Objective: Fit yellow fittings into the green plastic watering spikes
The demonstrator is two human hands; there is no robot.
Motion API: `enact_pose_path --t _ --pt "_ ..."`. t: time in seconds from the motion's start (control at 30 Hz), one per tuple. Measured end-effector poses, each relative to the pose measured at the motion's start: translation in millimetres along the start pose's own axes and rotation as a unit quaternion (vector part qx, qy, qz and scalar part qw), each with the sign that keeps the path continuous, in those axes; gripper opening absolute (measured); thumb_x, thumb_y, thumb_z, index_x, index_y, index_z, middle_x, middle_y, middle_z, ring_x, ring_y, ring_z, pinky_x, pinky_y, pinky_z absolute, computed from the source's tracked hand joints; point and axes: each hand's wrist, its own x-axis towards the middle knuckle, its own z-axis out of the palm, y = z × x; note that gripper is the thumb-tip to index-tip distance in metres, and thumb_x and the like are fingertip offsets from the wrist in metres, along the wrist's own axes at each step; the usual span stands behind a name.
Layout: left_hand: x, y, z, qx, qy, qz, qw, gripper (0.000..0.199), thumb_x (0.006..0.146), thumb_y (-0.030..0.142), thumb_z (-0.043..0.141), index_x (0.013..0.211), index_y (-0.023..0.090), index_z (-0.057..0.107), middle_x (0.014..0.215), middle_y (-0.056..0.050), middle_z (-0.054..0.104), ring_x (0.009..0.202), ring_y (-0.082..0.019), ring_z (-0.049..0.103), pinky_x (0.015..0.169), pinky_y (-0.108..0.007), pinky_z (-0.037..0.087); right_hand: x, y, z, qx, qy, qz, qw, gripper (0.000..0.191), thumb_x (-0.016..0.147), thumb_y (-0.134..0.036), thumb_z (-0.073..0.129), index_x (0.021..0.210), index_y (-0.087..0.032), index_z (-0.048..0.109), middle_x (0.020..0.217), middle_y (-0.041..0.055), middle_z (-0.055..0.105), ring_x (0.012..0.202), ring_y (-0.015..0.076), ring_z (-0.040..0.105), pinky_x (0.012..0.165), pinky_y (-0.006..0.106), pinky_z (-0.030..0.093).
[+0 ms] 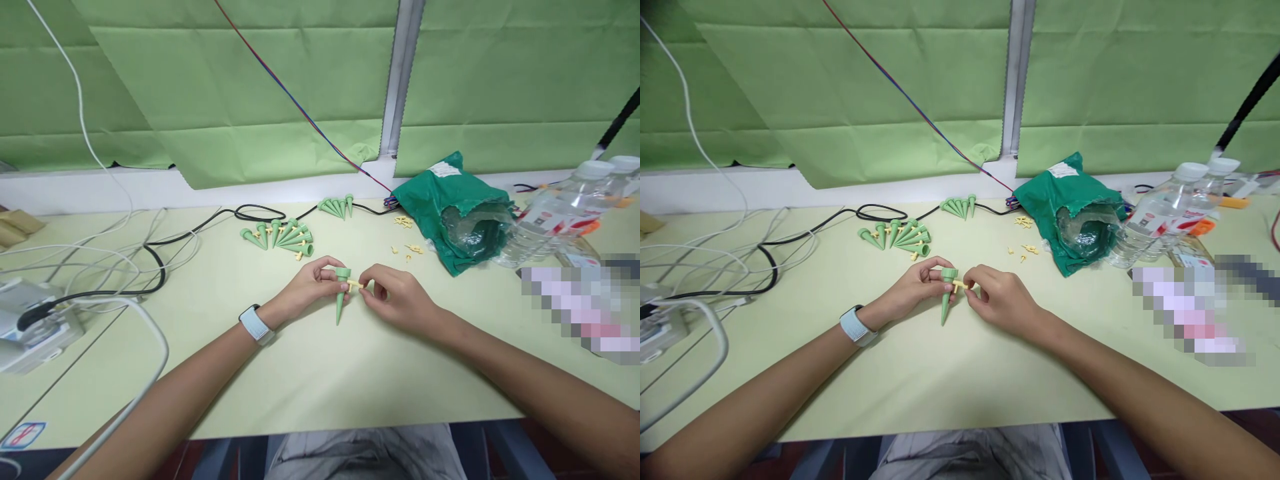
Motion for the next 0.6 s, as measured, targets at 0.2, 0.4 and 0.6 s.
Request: enact_pose_path --t 0.2,0.4,0.6 --pt "1 1 -0.8 0.025 -0.006 -0.003 1.000 0.032 0.082 0.024 0.079 0.105 0.017 0.058 0.083 -0.005 0.073 0.084 -0.020 0.071 0.082 -0.033 0.051 0 -1 4 0.102 0.014 0.048 0.994 0.005 0.093 -0.021 0.061 0.096 -0.021 0.065 0.084 0.0016 0.069 0.062 0.0111 0.059 0.060 0.025 0.047" --pt "0 2 -0.1 0.030 -0.001 0.002 1.000 0.032 0.079 0.025 0.081 0.100 0.018 0.059 0.086 -0.003 0.071 0.082 -0.017 0.069 0.077 -0.029 0.051 2 4 11 0.271 -0.005 0.203 0.941 0.021 0.091 -0.040 0.068 0.096 -0.019 0.068 0.075 0.0024 0.069 0.057 0.0140 0.063 0.055 0.027 0.051" --pt "0 2 2.2 0.041 0.009 0.006 0.999 0.031 0.079 0.025 0.080 0.100 0.018 0.058 0.084 -0.003 0.071 0.081 -0.018 0.070 0.077 -0.030 0.052 2 3 13 0.245 -0.007 0.180 0.953 0.021 0.093 -0.039 0.064 0.097 -0.019 0.069 0.077 0.0029 0.069 0.061 0.0140 0.062 0.056 0.027 0.051"
